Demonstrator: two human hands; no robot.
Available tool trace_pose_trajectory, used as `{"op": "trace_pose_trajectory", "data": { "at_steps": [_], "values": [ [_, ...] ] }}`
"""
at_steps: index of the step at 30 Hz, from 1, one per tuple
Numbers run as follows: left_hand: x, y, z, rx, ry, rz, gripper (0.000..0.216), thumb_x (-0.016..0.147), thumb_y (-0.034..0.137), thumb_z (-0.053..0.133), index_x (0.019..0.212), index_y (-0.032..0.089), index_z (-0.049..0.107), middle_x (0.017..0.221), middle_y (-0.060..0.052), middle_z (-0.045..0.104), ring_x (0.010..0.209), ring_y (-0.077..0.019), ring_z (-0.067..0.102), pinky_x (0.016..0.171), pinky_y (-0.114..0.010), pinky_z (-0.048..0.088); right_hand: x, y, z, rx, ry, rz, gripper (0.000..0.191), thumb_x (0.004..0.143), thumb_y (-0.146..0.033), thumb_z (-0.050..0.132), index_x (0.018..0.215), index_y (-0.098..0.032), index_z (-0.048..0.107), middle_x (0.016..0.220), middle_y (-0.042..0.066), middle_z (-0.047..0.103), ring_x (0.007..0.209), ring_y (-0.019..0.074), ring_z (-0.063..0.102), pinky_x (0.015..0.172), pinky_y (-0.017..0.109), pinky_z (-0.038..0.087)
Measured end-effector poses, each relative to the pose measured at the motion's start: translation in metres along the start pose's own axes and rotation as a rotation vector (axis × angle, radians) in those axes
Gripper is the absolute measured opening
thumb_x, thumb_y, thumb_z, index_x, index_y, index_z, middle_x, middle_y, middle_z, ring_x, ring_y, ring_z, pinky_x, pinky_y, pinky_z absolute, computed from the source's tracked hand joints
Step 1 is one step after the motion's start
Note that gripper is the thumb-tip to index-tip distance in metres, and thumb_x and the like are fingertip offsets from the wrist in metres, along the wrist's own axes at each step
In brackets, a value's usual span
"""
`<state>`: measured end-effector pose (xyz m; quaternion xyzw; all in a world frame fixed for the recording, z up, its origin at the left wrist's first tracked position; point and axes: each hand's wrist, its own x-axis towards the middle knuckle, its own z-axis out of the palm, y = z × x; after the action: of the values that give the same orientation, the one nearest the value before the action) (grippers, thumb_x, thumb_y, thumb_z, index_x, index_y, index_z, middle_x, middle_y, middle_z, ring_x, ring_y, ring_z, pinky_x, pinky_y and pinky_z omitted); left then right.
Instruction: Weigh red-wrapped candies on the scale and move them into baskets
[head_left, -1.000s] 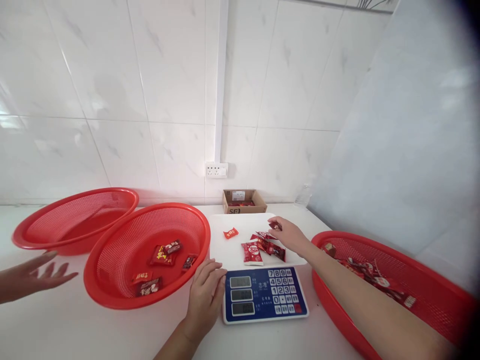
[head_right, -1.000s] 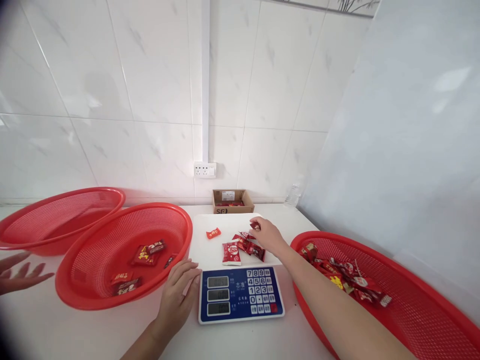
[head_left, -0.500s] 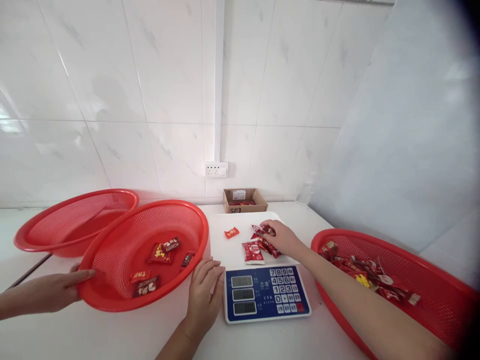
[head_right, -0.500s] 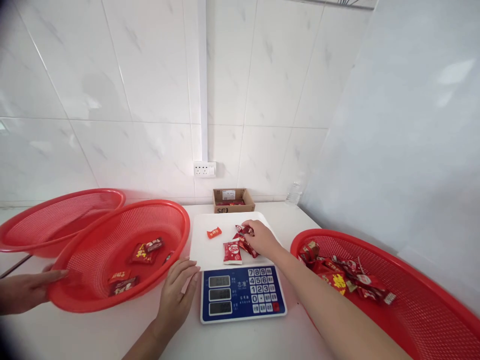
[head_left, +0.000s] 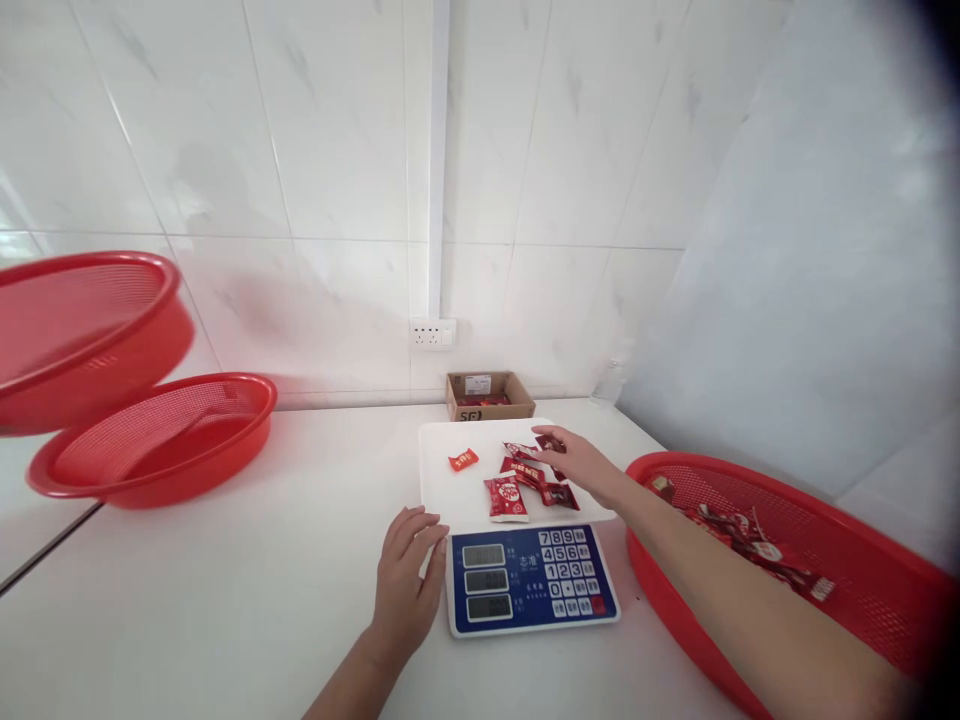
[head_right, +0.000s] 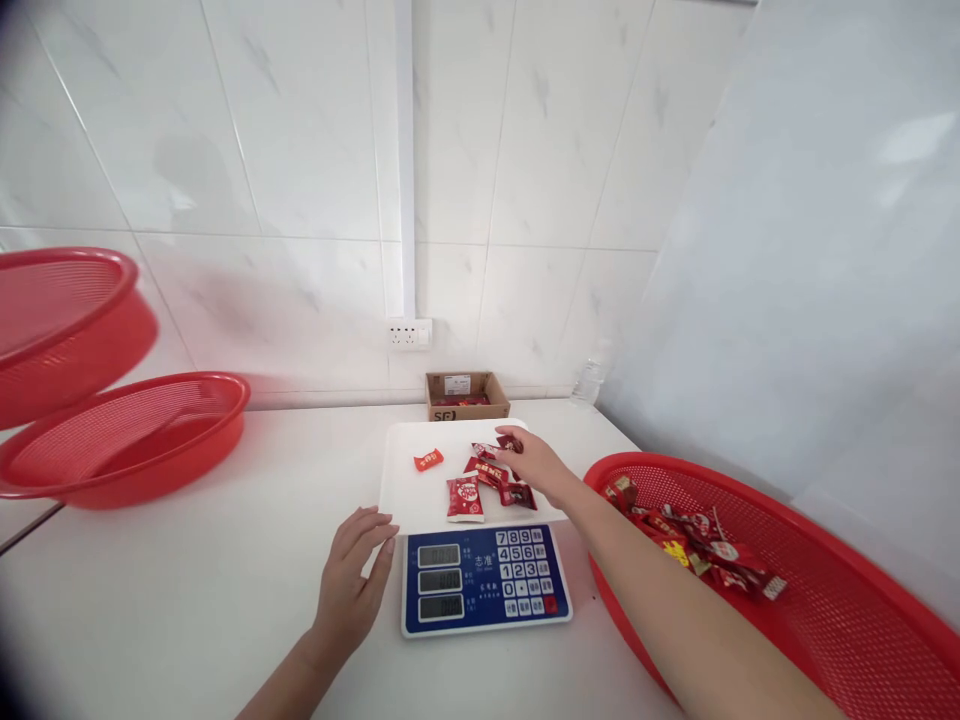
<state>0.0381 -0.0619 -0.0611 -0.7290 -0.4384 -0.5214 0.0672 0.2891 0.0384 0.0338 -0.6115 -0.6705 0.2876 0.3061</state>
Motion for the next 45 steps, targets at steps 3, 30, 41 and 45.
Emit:
{"op": "trace_pose_trajectory", "data": {
  "at_steps": [3, 30, 41, 45],
  "values": [
    [0.001, 0.001, 0.0, -0.014, 0.001, 0.004, 0.019, 0.083, 0.013, 0.048, 0.096, 0.021, 0.059, 0.097, -0.005, 0.063, 0.101, -0.0206, 0.055, 0.09, -0.044, 0.046, -0.006, 0.001, -0.008, 0.126, 0.012, 0.039, 0.044, 0.076, -0.027, 0.051, 0.119, -0.019, 0.049, 0.102, 0.006, 0.06, 0.076, 0.013, 0.059, 0.062, 0.024, 0.05],
    [0.002, -0.008, 0.006, -0.017, 0.025, 0.044, 0.017, 0.082, 0.015, 0.052, 0.096, 0.02, 0.059, 0.094, -0.006, 0.062, 0.097, -0.0218, 0.055, 0.088, -0.042, 0.045, -0.154, 0.089, -0.123, 0.243, 0.526, 0.342, 0.037, 0.067, -0.059, 0.056, 0.068, -0.023, 0.049, 0.051, -0.007, 0.037, 0.042, 0.0079, 0.031, 0.04, 0.023, 0.024],
    [0.003, -0.01, 0.011, 0.022, 0.028, 0.071, 0.015, 0.083, 0.021, 0.051, 0.094, 0.019, 0.06, 0.092, -0.007, 0.063, 0.095, -0.0231, 0.056, 0.086, -0.04, 0.045, -0.158, 0.15, -0.139, -0.291, 0.492, 0.347, 0.046, 0.075, -0.039, 0.053, 0.115, -0.017, 0.051, 0.106, 0.01, 0.059, 0.094, 0.0216, 0.056, 0.074, 0.031, 0.047],
    [0.003, -0.011, 0.011, 0.04, 0.011, 0.066, 0.015, 0.083, 0.02, 0.051, 0.095, 0.019, 0.06, 0.092, -0.007, 0.063, 0.095, -0.0225, 0.056, 0.087, -0.039, 0.045, -0.163, 0.129, -0.129, -0.148, 0.061, 0.341, 0.039, 0.078, -0.041, 0.049, 0.11, -0.019, 0.057, 0.11, 0.008, 0.06, 0.099, 0.0222, 0.056, 0.078, 0.031, 0.047]
  ]
}}
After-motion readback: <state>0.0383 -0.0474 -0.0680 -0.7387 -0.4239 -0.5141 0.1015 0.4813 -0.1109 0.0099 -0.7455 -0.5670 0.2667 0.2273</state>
